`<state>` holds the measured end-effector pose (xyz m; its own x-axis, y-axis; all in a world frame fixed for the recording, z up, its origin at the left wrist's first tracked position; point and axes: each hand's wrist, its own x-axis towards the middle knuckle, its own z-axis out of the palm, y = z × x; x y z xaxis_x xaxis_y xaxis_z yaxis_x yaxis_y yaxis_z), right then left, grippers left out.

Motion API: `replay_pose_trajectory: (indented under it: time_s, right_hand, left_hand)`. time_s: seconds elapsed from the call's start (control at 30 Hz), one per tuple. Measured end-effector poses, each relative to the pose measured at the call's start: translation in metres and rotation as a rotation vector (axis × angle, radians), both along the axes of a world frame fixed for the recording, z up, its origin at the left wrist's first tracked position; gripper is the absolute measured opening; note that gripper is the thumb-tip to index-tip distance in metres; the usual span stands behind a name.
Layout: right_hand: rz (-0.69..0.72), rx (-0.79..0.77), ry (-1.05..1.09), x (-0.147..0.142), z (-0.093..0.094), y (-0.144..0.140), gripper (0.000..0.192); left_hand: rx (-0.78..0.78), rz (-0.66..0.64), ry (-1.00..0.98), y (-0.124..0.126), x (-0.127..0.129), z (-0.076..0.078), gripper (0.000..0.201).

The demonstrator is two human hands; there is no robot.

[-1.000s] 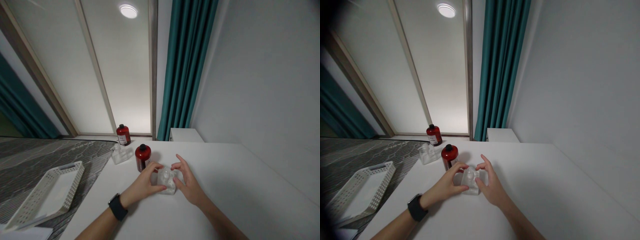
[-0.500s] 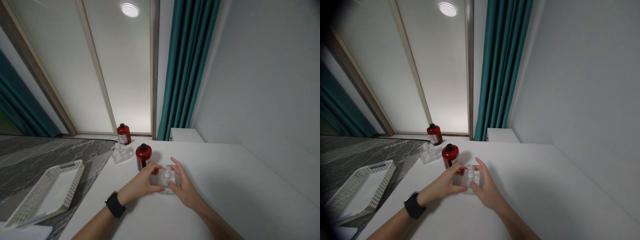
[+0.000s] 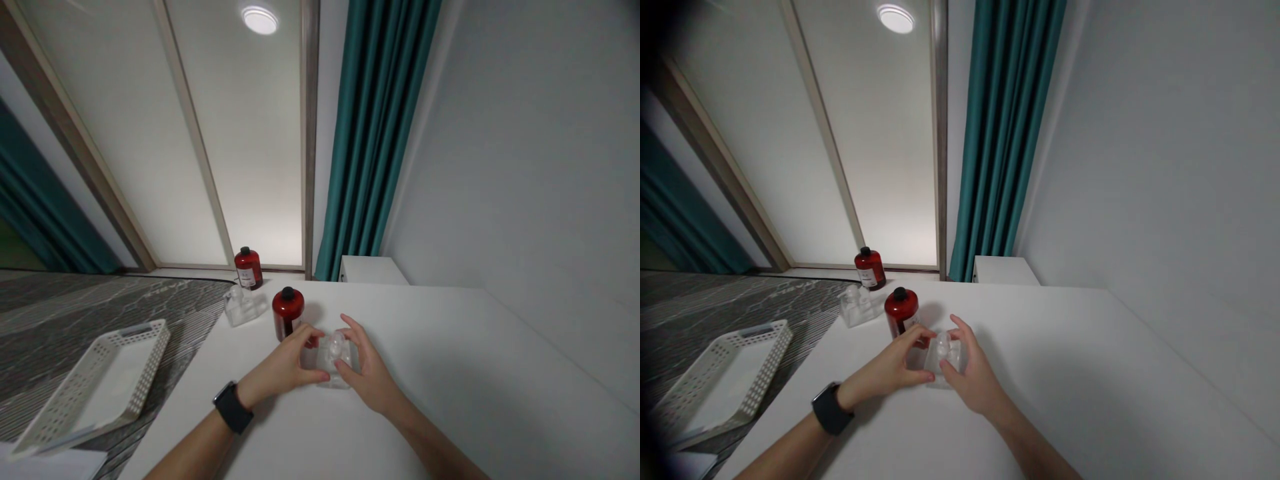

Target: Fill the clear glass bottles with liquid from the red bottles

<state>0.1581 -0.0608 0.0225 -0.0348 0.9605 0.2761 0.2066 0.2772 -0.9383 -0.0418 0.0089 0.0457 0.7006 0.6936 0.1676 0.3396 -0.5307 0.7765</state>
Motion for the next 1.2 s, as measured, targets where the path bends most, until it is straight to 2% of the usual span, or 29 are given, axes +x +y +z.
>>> replay_pose_trajectory:
  time_s: [0.07, 0.27, 0.4, 0.57, 0.73, 0.93, 1.1, 1.2]
  right_hand:
    - [0.012, 0.002, 0.009, 0.0, -0.003, 0.001, 0.074]
    - [-0.081, 0.034, 0.034, 0.0, -0.01, 0.004, 0.07]
    - [-0.03, 0.044, 0.049, -0.002, -0.009, 0.004, 0.072]
    - [-0.097, 0.083, 0.048, -0.001, -0.013, 0.007, 0.066]
    - [-0.024, 0.084, 0.064, -0.001, -0.013, 0.006, 0.066]
    - [-0.103, 0.093, 0.026, -0.003, -0.012, 0.007, 0.067]
    - [-0.019, 0.074, 0.075, -0.003, -0.008, 0.003, 0.058]
    - [-0.029, 0.056, 0.04, -0.003, -0.007, 0.001, 0.06]
  left_hand:
    - [-0.003, -0.001, -0.003, -0.001, 0.0, 0.001, 0.054]
    - [-0.037, 0.027, 0.002, -0.007, 0.002, 0.004, 0.051]
    - [-0.048, 0.012, -0.015, -0.007, 0.003, 0.003, 0.049]
    - [-0.042, 0.02, -0.008, -0.006, 0.002, 0.001, 0.051]
    - [-0.029, 0.003, -0.012, -0.004, 0.001, -0.003, 0.051]
    - [-0.011, -0.01, -0.032, -0.002, 0.001, -0.006, 0.051]
    - [-0.03, -0.006, -0.024, -0.004, 0.002, -0.003, 0.05]
    - [-0.027, -0.003, -0.029, -0.003, 0.002, -0.004, 0.05]
